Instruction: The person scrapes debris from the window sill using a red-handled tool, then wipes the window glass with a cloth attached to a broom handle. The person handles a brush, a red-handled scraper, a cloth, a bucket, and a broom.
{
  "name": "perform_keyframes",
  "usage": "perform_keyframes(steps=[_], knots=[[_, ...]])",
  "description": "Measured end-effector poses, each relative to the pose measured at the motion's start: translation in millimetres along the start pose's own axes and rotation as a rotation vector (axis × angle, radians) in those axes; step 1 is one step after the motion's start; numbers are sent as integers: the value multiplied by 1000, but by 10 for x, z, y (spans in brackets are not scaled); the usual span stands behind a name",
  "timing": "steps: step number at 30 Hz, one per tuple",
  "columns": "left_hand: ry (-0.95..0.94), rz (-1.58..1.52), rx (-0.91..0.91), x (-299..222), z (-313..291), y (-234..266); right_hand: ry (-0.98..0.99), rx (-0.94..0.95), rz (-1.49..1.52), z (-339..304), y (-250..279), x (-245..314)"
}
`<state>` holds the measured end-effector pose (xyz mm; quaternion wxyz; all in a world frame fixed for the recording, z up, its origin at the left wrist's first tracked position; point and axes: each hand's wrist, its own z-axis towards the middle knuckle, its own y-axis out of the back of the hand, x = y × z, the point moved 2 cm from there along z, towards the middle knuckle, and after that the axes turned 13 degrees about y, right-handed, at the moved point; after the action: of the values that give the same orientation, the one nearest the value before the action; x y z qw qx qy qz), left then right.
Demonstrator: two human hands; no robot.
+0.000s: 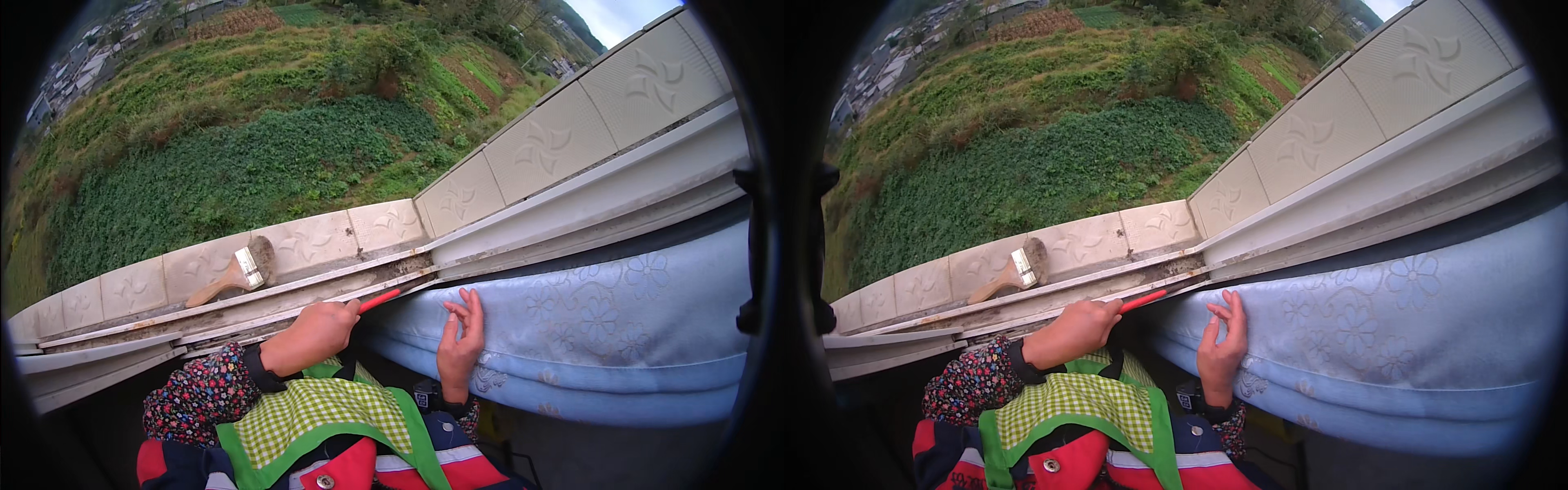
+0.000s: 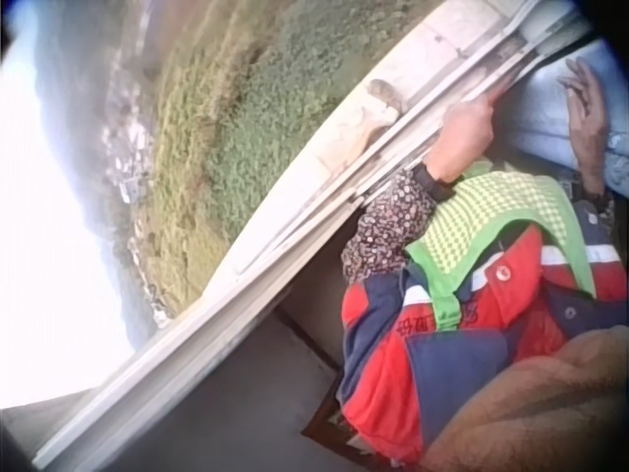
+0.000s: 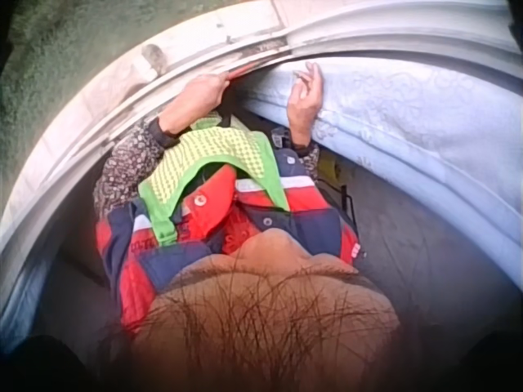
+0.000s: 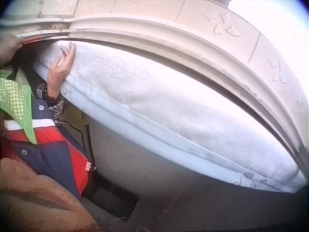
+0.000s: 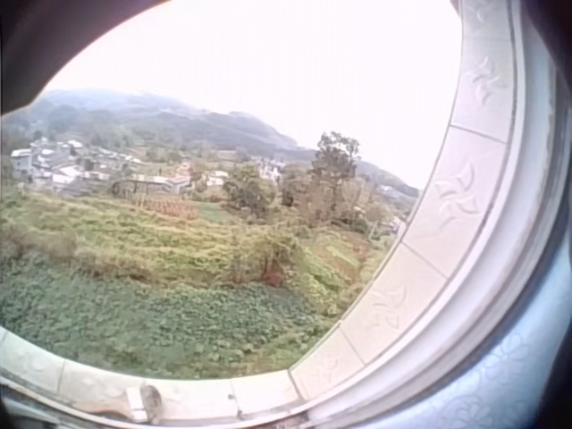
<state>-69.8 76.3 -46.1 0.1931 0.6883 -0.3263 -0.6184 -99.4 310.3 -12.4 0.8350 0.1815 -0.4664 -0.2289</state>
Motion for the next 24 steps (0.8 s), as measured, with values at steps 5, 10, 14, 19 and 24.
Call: perform_keyframes(steps=[5, 10, 14, 19, 24], knots=[[-14, 31, -2, -10, 186, -176, 14, -20, -5, -15, 34, -30], [-107, -74, -74, 118, 174, -218, 10, -8, -22, -16, 29, -52], [-144, -133, -125, 144, 113, -253, 30, -1, -28, 11, 44, -39], [-168, -162, -145, 160, 82, -172, 19, 6, -36, 19, 32, 3], [-250, -219, -214, 90, 10, -26, 21, 11, -40, 22, 25, 35]])
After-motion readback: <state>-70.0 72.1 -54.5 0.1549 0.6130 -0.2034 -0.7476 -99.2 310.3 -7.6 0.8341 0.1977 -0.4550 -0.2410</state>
